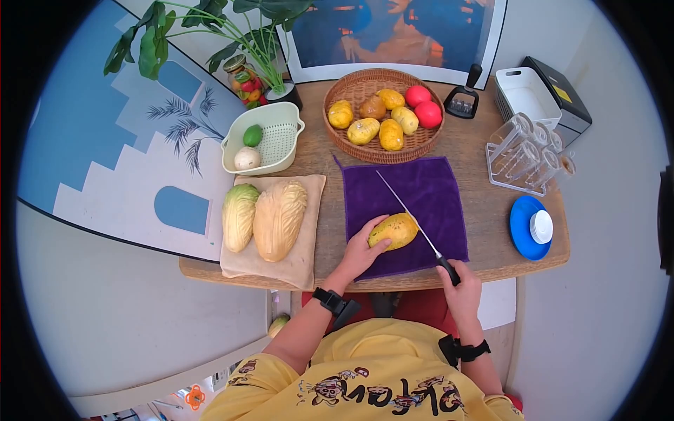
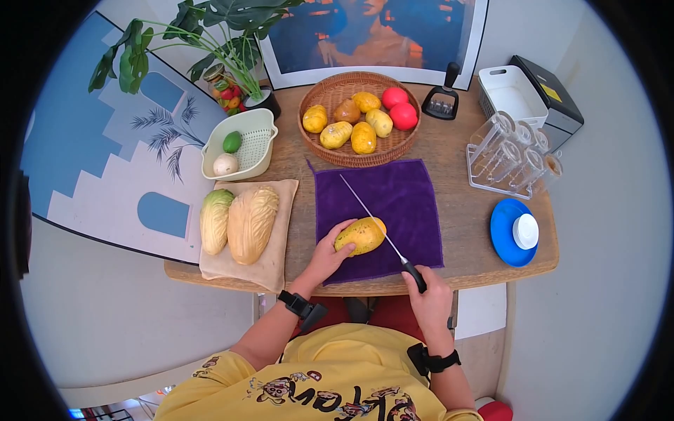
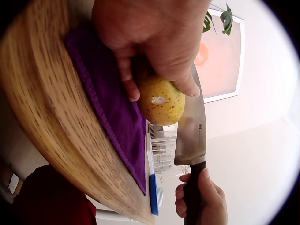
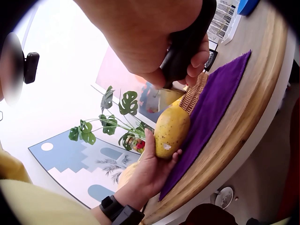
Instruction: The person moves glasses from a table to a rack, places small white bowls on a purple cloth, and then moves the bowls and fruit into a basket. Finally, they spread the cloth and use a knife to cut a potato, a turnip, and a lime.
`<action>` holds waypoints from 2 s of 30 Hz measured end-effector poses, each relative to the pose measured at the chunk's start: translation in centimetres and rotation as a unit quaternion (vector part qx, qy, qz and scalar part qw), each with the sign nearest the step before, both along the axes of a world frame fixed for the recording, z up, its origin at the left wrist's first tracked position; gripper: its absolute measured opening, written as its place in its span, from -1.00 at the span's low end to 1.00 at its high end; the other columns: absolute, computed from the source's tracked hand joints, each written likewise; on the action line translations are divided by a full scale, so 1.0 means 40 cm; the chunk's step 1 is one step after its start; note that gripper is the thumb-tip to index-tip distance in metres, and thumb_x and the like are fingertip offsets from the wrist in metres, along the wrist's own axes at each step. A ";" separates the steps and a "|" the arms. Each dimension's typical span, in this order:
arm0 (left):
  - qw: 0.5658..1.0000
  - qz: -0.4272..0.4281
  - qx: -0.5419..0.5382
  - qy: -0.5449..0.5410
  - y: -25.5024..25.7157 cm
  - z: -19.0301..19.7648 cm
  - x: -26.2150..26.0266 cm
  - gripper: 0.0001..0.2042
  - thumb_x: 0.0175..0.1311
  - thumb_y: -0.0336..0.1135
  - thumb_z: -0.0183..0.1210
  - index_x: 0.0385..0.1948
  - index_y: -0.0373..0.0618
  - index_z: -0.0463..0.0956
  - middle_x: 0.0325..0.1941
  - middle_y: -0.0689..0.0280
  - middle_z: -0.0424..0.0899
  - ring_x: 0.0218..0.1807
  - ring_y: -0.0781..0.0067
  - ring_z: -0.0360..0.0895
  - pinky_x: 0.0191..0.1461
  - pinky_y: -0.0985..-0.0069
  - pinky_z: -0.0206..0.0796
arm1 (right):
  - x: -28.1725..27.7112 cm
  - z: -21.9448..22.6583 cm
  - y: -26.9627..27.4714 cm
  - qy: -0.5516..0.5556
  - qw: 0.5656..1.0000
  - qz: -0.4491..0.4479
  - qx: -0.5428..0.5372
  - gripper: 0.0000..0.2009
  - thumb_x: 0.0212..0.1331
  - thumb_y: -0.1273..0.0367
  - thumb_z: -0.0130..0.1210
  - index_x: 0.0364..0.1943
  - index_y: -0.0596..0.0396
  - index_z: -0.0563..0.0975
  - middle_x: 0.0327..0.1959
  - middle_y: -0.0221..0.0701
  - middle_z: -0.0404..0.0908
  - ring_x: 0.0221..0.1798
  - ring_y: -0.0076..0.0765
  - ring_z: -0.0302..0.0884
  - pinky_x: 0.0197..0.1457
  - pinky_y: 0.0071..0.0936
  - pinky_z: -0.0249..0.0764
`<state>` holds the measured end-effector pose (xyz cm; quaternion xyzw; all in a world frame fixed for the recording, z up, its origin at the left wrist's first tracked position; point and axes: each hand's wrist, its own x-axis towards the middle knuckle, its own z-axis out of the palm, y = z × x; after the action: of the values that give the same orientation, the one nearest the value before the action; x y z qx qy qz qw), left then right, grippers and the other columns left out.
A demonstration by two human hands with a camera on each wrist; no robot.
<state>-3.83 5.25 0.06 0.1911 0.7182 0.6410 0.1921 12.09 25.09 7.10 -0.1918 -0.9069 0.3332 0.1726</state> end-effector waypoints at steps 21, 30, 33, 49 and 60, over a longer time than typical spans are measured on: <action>0.996 0.007 -0.062 0.060 0.003 0.012 0.006 -0.39 0.24 -0.22 0.36 0.34 -0.07 0.37 0.23 0.09 0.61 0.25 0.08 0.57 0.30 0.30 0.38 | -0.004 -0.040 -0.022 0.003 0.997 0.009 -0.074 -0.76 0.27 0.31 0.30 -0.21 0.25 0.61 -0.49 -0.16 0.58 -0.47 -0.13 0.49 -0.34 -0.31 0.40; 0.999 0.013 -0.045 -0.017 0.006 0.009 0.002 -0.41 0.24 -0.31 0.34 0.34 -0.04 0.38 0.19 0.11 0.64 0.23 0.16 0.59 0.32 0.32 0.37 | -0.020 -0.014 -0.016 0.034 0.996 0.082 -0.011 -0.78 0.23 0.31 0.32 -0.21 0.18 0.62 -0.40 -0.16 0.65 -0.36 0.06 0.62 -0.30 -0.18 0.51; 0.999 0.014 -0.041 -0.001 0.009 0.020 0.002 -0.41 0.24 -0.35 0.33 0.35 -0.04 0.37 0.16 0.14 0.65 0.15 0.24 0.63 0.23 0.36 0.44 | -0.021 -0.006 -0.034 0.023 0.992 0.117 -0.034 -0.78 0.22 0.31 0.33 -0.22 0.18 0.63 -0.39 -0.16 0.66 -0.35 0.05 0.64 -0.29 -0.19 0.52; 0.999 0.023 -0.027 0.008 0.005 0.002 0.002 -0.40 0.22 -0.33 0.36 0.34 -0.02 0.39 0.14 0.17 0.66 0.05 0.32 0.66 0.13 0.43 0.49 | -0.023 -0.001 -0.027 0.034 0.998 0.047 0.012 -0.75 0.22 0.29 0.34 -0.21 0.21 0.64 -0.37 -0.14 0.66 -0.34 0.07 0.64 -0.27 -0.17 0.51; 0.997 0.027 0.031 -0.059 0.005 0.021 0.005 -0.41 0.29 -0.47 0.29 0.38 -0.02 0.34 0.03 0.26 0.65 -0.24 0.59 0.63 -0.19 0.58 0.55 | -0.019 0.009 -0.035 0.020 0.997 0.057 -0.053 -0.74 0.22 0.27 0.33 -0.21 0.20 0.64 -0.36 -0.12 0.68 -0.33 0.07 0.65 -0.27 -0.19 0.52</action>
<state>-3.63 5.46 0.91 0.1392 0.6900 0.6783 0.2108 11.34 23.69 7.46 -0.1424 -0.8936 0.3940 0.1611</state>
